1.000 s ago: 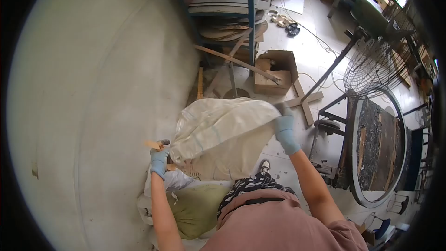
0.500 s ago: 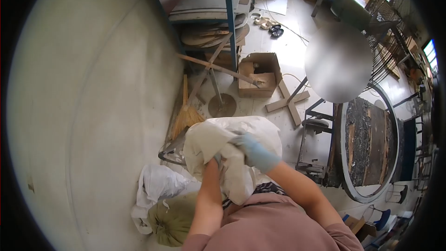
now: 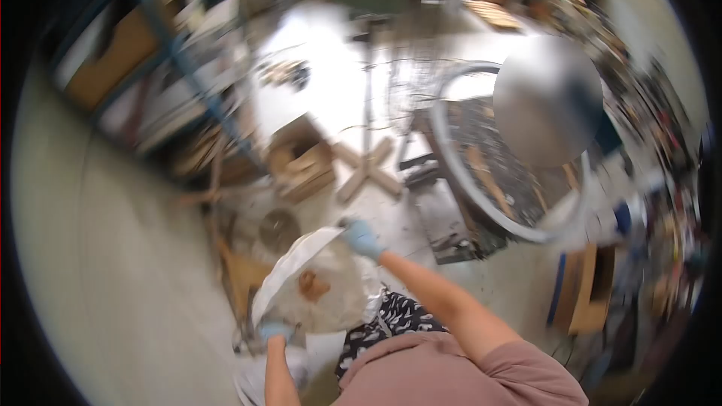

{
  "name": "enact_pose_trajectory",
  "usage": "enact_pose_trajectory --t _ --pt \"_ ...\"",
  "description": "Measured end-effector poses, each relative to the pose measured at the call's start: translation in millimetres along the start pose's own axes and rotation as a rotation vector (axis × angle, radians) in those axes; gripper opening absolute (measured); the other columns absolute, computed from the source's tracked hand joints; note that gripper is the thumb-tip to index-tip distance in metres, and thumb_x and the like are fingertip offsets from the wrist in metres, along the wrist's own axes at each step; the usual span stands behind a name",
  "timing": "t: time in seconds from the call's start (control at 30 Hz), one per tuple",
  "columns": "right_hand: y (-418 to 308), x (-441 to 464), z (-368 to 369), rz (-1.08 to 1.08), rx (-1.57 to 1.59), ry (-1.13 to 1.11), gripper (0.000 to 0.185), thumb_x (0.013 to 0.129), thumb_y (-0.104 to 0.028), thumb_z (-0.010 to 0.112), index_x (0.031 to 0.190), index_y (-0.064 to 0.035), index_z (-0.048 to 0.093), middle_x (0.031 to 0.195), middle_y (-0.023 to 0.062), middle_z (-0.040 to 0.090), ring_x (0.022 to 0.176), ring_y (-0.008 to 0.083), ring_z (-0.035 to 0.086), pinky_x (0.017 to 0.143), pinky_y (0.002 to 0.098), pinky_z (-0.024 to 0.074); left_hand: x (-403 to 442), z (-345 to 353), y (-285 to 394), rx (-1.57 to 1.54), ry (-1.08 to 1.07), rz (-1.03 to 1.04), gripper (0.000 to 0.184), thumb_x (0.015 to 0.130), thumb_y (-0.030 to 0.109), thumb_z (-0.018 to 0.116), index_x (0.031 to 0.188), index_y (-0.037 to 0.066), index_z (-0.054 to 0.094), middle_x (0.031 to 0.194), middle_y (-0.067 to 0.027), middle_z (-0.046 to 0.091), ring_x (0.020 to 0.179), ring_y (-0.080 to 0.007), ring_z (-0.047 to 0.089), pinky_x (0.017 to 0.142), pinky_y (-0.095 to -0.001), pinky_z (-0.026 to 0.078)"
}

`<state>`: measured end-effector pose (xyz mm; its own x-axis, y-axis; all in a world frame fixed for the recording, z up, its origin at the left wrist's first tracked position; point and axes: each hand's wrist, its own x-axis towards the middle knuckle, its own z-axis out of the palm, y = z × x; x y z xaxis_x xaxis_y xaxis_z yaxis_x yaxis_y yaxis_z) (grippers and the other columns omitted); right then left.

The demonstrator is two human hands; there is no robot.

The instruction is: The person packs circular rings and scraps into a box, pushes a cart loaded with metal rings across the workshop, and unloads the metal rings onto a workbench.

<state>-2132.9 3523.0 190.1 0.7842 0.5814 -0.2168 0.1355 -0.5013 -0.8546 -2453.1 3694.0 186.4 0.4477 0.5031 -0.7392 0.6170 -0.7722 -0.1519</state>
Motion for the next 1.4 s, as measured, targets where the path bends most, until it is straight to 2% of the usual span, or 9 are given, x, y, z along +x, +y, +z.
enact_pose_trajectory --t 0.03,0.13,0.23,0.27,0.37,0.5,0.77,1.23,1.4 --pt "-7 0 6 -0.083 -0.03 0.052 0.03 0.083 -0.025 0.063 0.102 -0.0036 0.07 0.105 0.0189 0.069 0.101 0.0346 0.065 0.09 0.0391 0.0495 32 31 -17 -0.001 0.275 0.059 0.074 0.081 0.068 0.051 0.132 0.015 0.061 0.14 -0.0153 0.053 0.131 -0.0312 0.05 0.11 -0.0445 0.036" --pt "-26 -20 18 -0.094 0.094 0.096 0.042 0.089 -0.034 0.058 0.118 -0.003 0.059 0.112 0.0224 0.063 0.105 0.04 0.059 0.095 0.0435 0.0462 59 7 -16 0.089 0.025 -0.093 0.076 0.086 0.068 0.043 0.133 0.009 0.057 0.132 -0.0168 0.06 0.118 -0.032 0.06 0.105 -0.046 0.038" --pt "-31 -75 6 -0.025 0.0 0.06 0.037 0.089 -0.031 0.055 0.115 -0.0035 0.06 0.107 0.0227 0.064 0.1 0.0407 0.06 0.087 0.0463 0.049 59 31 -24 0.433 1.236 0.395 0.03 0.093 0.041 0.058 0.104 0.018 0.074 0.075 -0.0112 0.07 0.071 -0.0254 0.068 0.064 -0.0385 0.055" --pt "17 -88 23 -0.23 0.0 0.014 0.033 0.089 -0.027 0.055 0.115 -0.0061 0.06 0.106 0.0232 0.064 0.096 0.0408 0.061 0.084 0.0472 0.0488 47 11 13 0.207 1.287 0.591 0.03 0.093 0.041 0.058 0.105 0.018 0.073 0.075 -0.0112 0.07 0.072 -0.0253 0.068 0.065 -0.0383 0.054" --pt "56 -185 -36 -0.127 -0.125 -0.334 0.04 0.097 -0.038 0.045 0.104 -0.0022 0.06 0.098 0.0253 0.065 0.089 0.0438 0.061 0.08 0.0493 0.0484 10 -28 163 -0.194 1.014 0.981 0.031 0.093 0.04 0.058 0.106 0.016 0.072 0.077 -0.0111 0.07 0.074 -0.0248 0.067 0.066 -0.038 0.054" --pt "218 -325 -82 0.32 -0.226 -0.099 0.053 0.097 -0.05 0.041 0.115 -0.0045 0.062 0.109 0.0231 0.066 0.099 0.0428 0.062 0.087 0.0495 0.0483 -48 -23 353 -0.237 0.457 1.349 0.032 0.094 0.04 0.057 0.107 0.014 0.071 0.079 -0.011 0.069 0.076 -0.0243 0.067 0.069 -0.0375 0.053" --pt "345 -530 -284 1.023 -0.067 0.442 0.055 0.094 -0.049 0.042 0.107 -0.0034 0.07 0.109 0.0217 0.068 0.103 0.0381 0.065 0.091 0.0482 0.0495 -113 92 610 0.275 -0.42 1.298 0.035 0.095 0.039 0.057 0.109 0.01 0.069 0.084 -0.0108 0.069 0.081 -0.0231 0.065 0.073 -0.0365 0.052" --pt "535 -591 -634 1.152 -0.069 0.576 0.05 0.091 -0.048 0.045 0.101 -0.0078 0.073 0.103 0.0202 0.07 0.099 0.0375 0.067 0.083 0.0493 0.0525 -299 27 1018 0.496 -0.697 1.207 0.048 0.091 0.051 0.058 0.106 0.009 0.073 0.095 -0.0169 0.072 0.089 -0.0308 0.069 0.08 -0.0382 0.052" --pt "687 -670 -631 1.357 0.21 0.373 0.036 0.087 -0.035 0.048 0.085 -0.0109 0.074 0.077 0.0167 0.071 0.063 0.0278 0.067 0.066 0.0423 0.0522 -325 -4 1229 0.806 -0.302 1.462 0.055 0.089 0.058 0.049 0.106 0.012 0.073 0.112 -0.0175 0.068 0.108 -0.0355 0.063 0.094 -0.0415 0.049"
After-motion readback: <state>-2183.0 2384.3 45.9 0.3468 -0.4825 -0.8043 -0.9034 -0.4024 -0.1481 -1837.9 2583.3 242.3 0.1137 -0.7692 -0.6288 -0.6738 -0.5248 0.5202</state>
